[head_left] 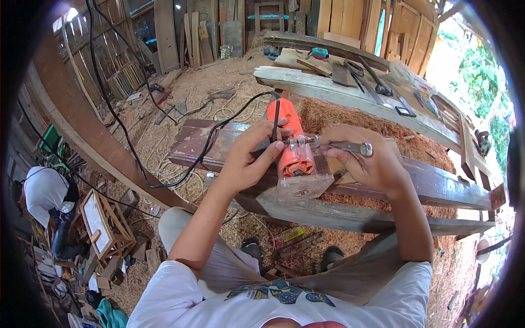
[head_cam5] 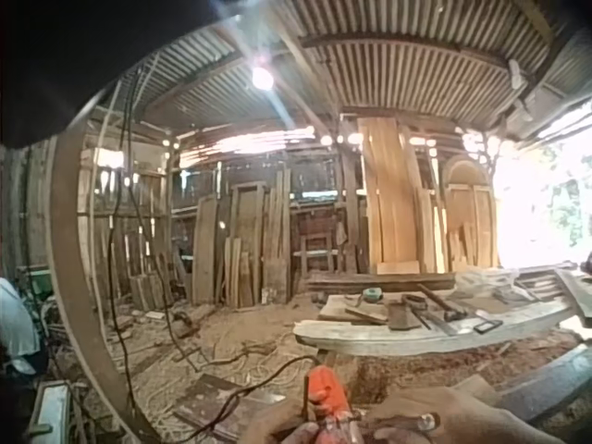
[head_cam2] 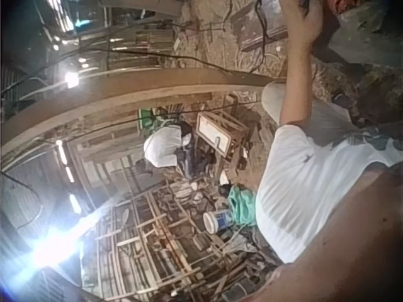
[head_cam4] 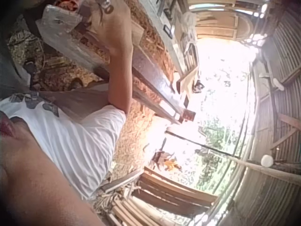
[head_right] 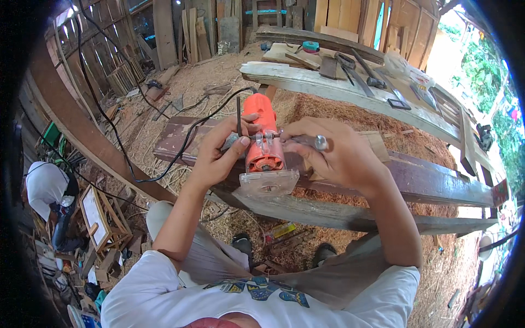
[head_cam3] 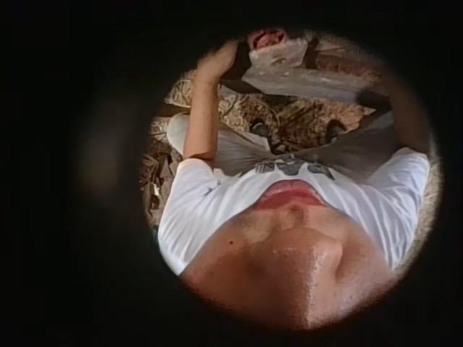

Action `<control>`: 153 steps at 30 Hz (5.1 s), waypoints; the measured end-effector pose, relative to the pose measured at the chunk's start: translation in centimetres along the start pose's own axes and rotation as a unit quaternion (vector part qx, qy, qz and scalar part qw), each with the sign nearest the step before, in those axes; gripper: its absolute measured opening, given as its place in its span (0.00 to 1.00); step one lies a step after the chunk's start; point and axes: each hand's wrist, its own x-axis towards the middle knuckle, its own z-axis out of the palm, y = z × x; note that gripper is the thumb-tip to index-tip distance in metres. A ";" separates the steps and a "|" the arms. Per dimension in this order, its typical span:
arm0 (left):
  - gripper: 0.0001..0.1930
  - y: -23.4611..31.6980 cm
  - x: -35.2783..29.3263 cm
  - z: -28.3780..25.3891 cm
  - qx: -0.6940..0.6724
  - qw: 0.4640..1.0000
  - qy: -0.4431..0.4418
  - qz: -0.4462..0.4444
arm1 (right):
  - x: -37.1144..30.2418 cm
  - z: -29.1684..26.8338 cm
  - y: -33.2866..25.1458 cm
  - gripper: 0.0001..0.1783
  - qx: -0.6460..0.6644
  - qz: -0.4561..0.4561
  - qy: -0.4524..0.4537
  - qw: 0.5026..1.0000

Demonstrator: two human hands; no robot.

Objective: The person is using a wrench and a small metal rod to loosen and tighten the collet on a handheld power router while sitting at a workbench.

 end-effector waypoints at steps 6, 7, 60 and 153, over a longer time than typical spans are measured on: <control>0.06 -0.5 0.3 0.2 0.019 0.999 0.015 0.033 | -0.6 0.8 0.8 0.13 -0.078 -0.076 0.067 0.992; 0.07 -0.5 0.4 0.2 0.020 0.999 0.015 0.039 | -0.6 0.8 0.9 0.13 -0.091 -0.084 0.063 0.990; 0.04 -0.1 0.0 1.1 0.020 0.999 0.032 0.013 | 0.2 1.4 1.2 0.24 -0.163 -0.175 0.009 0.971; 0.02 -0.5 0.3 0.8 0.075 0.996 0.002 0.046 | 0.5 2.3 4.4 0.22 0.009 -0.140 0.064 0.988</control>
